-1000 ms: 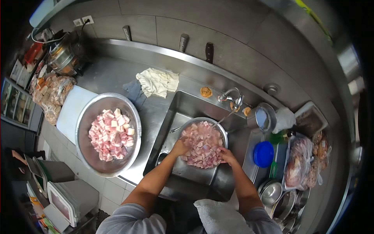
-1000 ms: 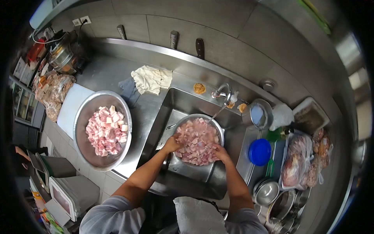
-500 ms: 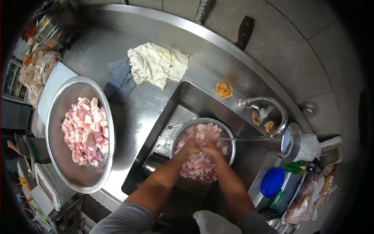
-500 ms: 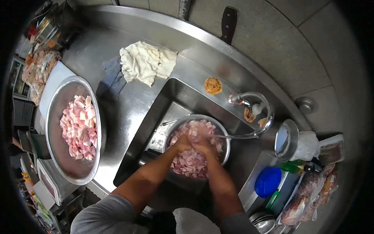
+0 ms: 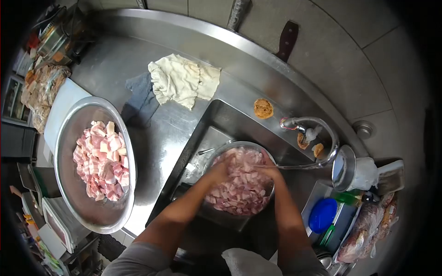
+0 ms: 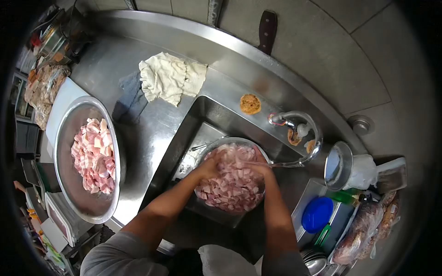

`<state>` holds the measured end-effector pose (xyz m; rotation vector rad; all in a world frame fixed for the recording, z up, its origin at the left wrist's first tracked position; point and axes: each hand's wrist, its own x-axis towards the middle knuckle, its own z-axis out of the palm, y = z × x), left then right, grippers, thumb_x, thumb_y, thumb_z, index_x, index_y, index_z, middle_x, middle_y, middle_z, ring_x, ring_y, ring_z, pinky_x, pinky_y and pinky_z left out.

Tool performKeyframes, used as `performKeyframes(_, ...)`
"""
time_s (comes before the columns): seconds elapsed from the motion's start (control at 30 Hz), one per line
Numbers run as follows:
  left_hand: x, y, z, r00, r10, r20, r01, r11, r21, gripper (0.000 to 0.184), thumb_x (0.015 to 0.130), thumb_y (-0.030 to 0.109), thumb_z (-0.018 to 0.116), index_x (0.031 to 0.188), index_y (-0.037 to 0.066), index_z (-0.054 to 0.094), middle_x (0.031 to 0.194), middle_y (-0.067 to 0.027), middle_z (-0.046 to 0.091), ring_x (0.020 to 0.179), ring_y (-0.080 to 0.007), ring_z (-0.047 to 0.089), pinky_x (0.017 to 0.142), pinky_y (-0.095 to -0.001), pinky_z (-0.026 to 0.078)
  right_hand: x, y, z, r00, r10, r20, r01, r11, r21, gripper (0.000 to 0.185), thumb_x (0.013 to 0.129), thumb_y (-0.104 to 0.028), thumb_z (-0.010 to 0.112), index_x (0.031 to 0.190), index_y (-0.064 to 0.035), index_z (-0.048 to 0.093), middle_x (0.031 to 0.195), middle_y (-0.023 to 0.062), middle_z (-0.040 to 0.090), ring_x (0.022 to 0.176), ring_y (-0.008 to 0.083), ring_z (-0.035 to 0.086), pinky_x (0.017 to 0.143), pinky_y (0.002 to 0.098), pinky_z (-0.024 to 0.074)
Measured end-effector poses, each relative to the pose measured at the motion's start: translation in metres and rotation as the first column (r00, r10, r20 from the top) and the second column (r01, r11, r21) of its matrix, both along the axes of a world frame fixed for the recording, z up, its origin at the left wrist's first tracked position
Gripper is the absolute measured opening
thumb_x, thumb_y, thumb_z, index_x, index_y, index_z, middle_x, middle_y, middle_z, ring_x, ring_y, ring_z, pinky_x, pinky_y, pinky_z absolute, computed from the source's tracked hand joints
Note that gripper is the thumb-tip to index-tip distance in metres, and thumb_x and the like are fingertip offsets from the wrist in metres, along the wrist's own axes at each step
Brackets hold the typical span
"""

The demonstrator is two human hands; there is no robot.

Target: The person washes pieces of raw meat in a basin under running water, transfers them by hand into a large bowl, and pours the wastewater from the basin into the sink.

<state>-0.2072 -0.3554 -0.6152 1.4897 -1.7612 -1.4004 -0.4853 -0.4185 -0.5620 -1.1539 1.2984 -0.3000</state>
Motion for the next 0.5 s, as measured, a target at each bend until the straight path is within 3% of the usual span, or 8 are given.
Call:
performKeyframes(0.07, -0.015, -0.01, -0.035, 0.997, -0.024, 0.067, 0.024, 1.0, 0.002, 0.107, 0.065, 0.012, 0.084, 0.159, 0.015, 0.033, 0.159, -0.0358, 0.029, 0.132, -0.0407, 0.055, 0.11, -0.0416, 0.047, 0.032, 0.005, -0.002, 0.98, -0.16, 0.119, 0.132, 0.968, 0.215, 0.108, 0.088, -0.01, 0.081, 0.163, -0.015, 0.004, 0.14, 0.0161, 0.059, 0.113, 0.0228, 0.068, 0.085, 0.0353, 0.0601)
performKeyframes(0.13, -0.024, -0.016, -0.04, 0.999, -0.018, 0.029, 0.019, 1.0, -0.004, 0.107, 0.062, 0.012, 0.086, 0.157, 0.015, 0.037, 0.154, -0.0338, 0.039, 0.131, -0.0412, 0.056, 0.109, -0.0433, 0.047, 0.038, 0.023, -0.09, 0.969, -0.154, 0.192, 0.125, 0.98, 0.155, 0.105, 0.087, -0.013, 0.082, 0.164, -0.0139, 0.012, 0.149, 0.0165, 0.052, 0.121, 0.0246, 0.064, 0.09, 0.0353, 0.0584)
performKeyframes(0.2, -0.023, -0.017, -0.012, 0.995, -0.098, -0.026, 0.101, 0.976, 0.192, 0.102, 0.06, 0.011, 0.086, 0.153, 0.01, 0.043, 0.144, -0.0309, 0.052, 0.128, -0.0403, 0.058, 0.107, -0.0431, 0.048, 0.043, 0.054, -0.118, 0.889, 0.128, -0.439, -0.288, 0.903, -0.319, 0.093, 0.085, -0.014, 0.084, 0.16, -0.0118, 0.029, 0.149, 0.0142, 0.05, 0.126, 0.0241, 0.06, 0.095, 0.0333, 0.0554)
performKeyframes(0.23, -0.025, -0.018, -0.023, 0.969, -0.227, -0.094, 0.242, 0.948, 0.207, 0.103, 0.057, 0.009, 0.086, 0.15, 0.006, 0.042, 0.139, -0.0228, 0.058, 0.129, -0.0373, 0.057, 0.109, -0.0389, 0.046, 0.044, 0.058, -0.107, 0.889, 0.125, -0.44, -0.286, 0.902, -0.324, 0.093, 0.085, -0.014, 0.084, 0.16, -0.0118, 0.029, 0.149, 0.0142, 0.05, 0.126, 0.0241, 0.06, 0.095, 0.0333, 0.0554)
performKeyframes(0.3, -0.03, 0.0, -0.023, 0.976, -0.081, -0.204, 0.12, 0.974, 0.19, 0.1, 0.056, 0.009, 0.086, 0.147, 0.006, 0.045, 0.137, -0.0214, 0.059, 0.129, -0.0361, 0.057, 0.109, -0.0382, 0.046, 0.051, 0.066, -0.075, 0.999, -0.013, -0.045, 0.006, 0.988, -0.153, 0.098, 0.081, -0.018, 0.087, 0.16, -0.0101, 0.029, 0.155, 0.0179, 0.044, 0.14, 0.0285, 0.045, 0.106, 0.0386, 0.0487)
performKeyframes(0.33, -0.035, 0.011, -0.015, 0.945, 0.068, -0.32, -0.005, 0.981, 0.194, 0.097, 0.055, 0.009, 0.087, 0.144, 0.006, 0.048, 0.135, -0.0201, 0.059, 0.129, -0.0348, 0.056, 0.109, -0.0375, 0.046, 0.054, 0.071, -0.057, 0.999, -0.01, -0.043, 0.003, 0.988, -0.154, 0.098, 0.081, -0.018, 0.087, 0.16, -0.0101, 0.029, 0.155, 0.0179, 0.044, 0.14, 0.0285, 0.045, 0.106, 0.0386, 0.0487)
performKeyframes(0.37, -0.045, 0.021, -0.023, 0.954, 0.145, -0.262, -0.162, 0.986, -0.043, 0.092, 0.056, 0.006, 0.087, 0.141, 0.007, 0.05, 0.134, -0.018, 0.06, 0.129, -0.0326, 0.056, 0.11, -0.0383, 0.044, 0.06, 0.076, -0.03, 0.996, -0.083, 0.037, 0.087, 0.989, -0.116, 0.094, 0.082, -0.014, 0.086, 0.159, -0.0094, 0.032, 0.15, 0.0159, 0.047, 0.137, 0.0268, 0.048, 0.105, 0.0378, 0.0494)
performKeyframes(0.5, -0.047, 0.034, 0.058, 0.876, 0.132, -0.464, -0.153, 0.988, -0.008, 0.083, 0.063, -0.002, 0.08, 0.14, 0.006, 0.049, 0.128, -0.0184, 0.061, 0.126, -0.0338, 0.058, 0.107, -0.0389, 0.046, 0.059, 0.099, 0.034, 0.955, -0.27, 0.12, 0.274, 0.962, -0.01, 0.079, 0.084, -0.004, 0.081, 0.153, -0.0074, 0.04, 0.137, 0.0093, 0.056, 0.124, 0.0202, 0.058, 0.101, 0.0334, 0.0515)
